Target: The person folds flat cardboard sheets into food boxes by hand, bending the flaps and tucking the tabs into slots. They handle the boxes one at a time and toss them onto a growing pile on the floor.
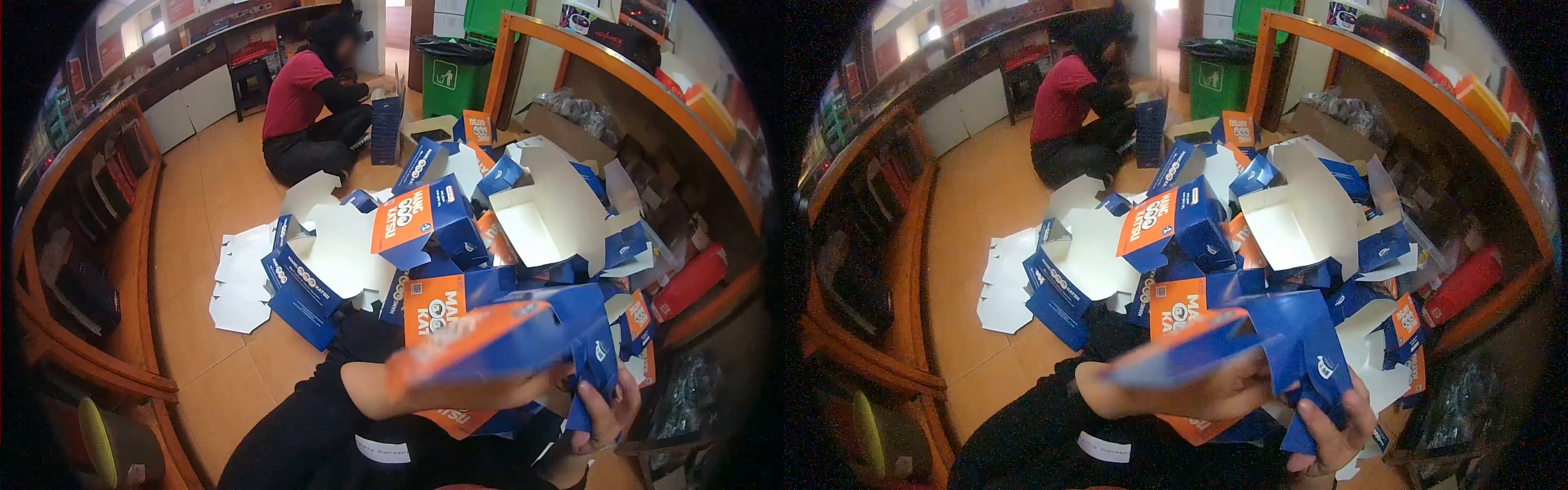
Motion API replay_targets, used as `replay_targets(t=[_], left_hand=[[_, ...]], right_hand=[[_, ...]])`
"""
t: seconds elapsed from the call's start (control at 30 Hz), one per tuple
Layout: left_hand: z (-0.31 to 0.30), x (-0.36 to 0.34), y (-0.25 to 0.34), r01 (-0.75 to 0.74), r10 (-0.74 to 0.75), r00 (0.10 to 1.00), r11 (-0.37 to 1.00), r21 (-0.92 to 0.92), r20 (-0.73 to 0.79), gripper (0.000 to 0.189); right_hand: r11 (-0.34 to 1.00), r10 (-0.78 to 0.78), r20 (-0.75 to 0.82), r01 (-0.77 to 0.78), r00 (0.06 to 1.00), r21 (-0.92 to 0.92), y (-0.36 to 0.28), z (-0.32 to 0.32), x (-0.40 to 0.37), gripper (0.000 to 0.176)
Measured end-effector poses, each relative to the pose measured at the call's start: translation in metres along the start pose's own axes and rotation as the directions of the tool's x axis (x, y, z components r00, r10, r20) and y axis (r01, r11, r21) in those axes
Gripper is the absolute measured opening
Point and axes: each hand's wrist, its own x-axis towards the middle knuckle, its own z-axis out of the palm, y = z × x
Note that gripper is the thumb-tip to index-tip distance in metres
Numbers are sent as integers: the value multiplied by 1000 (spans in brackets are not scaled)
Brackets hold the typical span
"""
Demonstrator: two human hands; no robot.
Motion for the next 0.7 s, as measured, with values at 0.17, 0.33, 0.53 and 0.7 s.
replay_targets(t=[0.17,0.33,0.53,0.7], left_hand=[[41,17,11,-115,303,941,-122,986,147,23],[29,18,17,29,56,996,475,879,-64,36],[-10,-36,46,-398,-52,909,189,898,414,41],[-55,-105,98,-224,441,881,76,972,169,11]], right_hand=[[997,38,-84,-44,996,-66,-2,22,8,57],[942,5,11,-1,1000,-336,9,48,37,56],[918,-336,-364,216,869,-332,23,65,77,37],[901,-301,27,293,953,-320,42,106,91,30]])
